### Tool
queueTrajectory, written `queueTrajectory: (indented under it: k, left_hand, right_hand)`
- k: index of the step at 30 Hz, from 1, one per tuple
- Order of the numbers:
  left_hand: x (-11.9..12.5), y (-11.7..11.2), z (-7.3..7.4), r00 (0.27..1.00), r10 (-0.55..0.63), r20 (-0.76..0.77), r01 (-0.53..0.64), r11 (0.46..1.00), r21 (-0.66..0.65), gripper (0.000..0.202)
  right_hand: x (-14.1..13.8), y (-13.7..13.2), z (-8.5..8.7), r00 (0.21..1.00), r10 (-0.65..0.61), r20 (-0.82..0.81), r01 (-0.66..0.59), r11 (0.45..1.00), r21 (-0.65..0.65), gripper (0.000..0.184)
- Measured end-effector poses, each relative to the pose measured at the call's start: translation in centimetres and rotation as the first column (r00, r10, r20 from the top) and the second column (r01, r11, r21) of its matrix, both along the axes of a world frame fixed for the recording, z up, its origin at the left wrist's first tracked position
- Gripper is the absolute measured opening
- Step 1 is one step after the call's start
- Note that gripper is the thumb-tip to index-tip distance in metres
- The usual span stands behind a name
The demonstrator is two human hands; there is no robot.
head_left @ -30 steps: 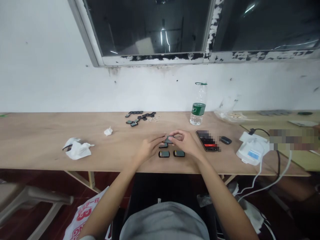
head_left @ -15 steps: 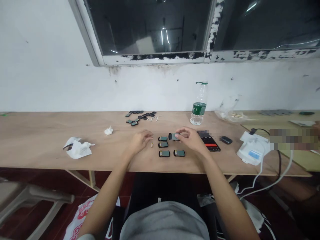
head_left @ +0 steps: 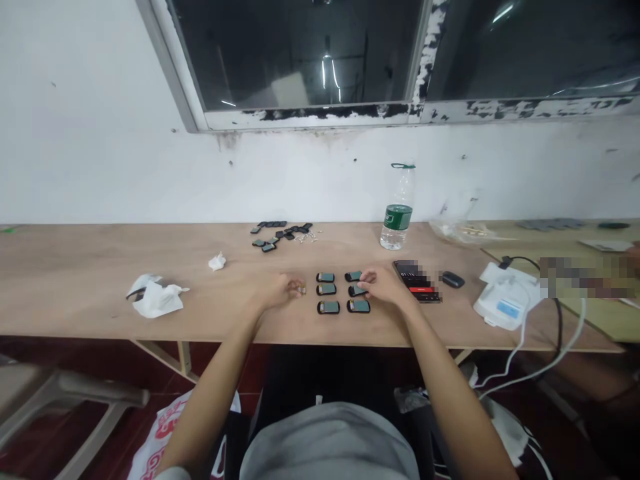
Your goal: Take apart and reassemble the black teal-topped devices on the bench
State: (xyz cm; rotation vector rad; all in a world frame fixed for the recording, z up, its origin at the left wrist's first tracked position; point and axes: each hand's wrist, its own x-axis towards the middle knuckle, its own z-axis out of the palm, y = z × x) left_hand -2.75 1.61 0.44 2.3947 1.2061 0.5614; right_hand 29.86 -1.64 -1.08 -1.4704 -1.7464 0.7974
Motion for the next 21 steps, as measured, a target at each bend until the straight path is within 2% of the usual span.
queueTrajectory:
  k: [4, 8, 10, 12, 15, 17, 21]
  left_hand:
    - [-0.2, 0.2, -0.2, 1.000, 0.002, -0.004, -0.002, 1.000, -0.017, 0.030]
    - [-0.4, 0.4, -0.4, 1.000, -0.006, 0.001, 0.006, 1.000, -0.022, 0.031]
    - [-0.6, 0.5, -0.3, 1.000, -0.014, 0.015, 0.014, 0.999, -0.030, 0.031]
    - [-0.7, 0.6, -0.3, 0.999, -0.021, 0.026, 0.023, 0.999, -0.041, 0.031]
    - [-0.9, 0.8, -0.5, 0.999, -0.005, 0.035, 0.008, 0.997, -0.075, 0.032]
    - [-1.0, 1.0, -0.7, 0.999, 0.011, 0.036, -0.007, 0.995, -0.101, 0.032]
    - [-1.1, 1.3, -1.0, 0.999, 0.020, 0.028, -0.017, 0.993, -0.113, 0.029]
  right_hand:
    - [-0.2, -0.1, 0.0, 0.993, -0.037, 0.112, 0.036, 0.999, 0.007, 0.012]
    - [-0.3, -1.3, 1.7, 0.965, -0.081, 0.248, 0.060, 0.994, 0.090, 0.010]
    - [-0.2, -2.1, 2.8, 0.955, -0.039, 0.295, 0.002, 0.992, 0.125, 0.008]
    - [0.0, -2.9, 3.6, 0.940, 0.080, 0.331, -0.111, 0.991, 0.074, 0.006]
    - [0.2, -3.5, 4.0, 0.897, 0.238, 0.372, -0.223, 0.971, -0.083, 0.009]
    - [0.2, -3.6, 3.9, 0.876, 0.262, 0.405, -0.223, 0.965, -0.141, 0.013]
    - [-0.1, -3.4, 3.5, 0.855, 0.241, 0.460, -0.188, 0.969, -0.160, 0.015]
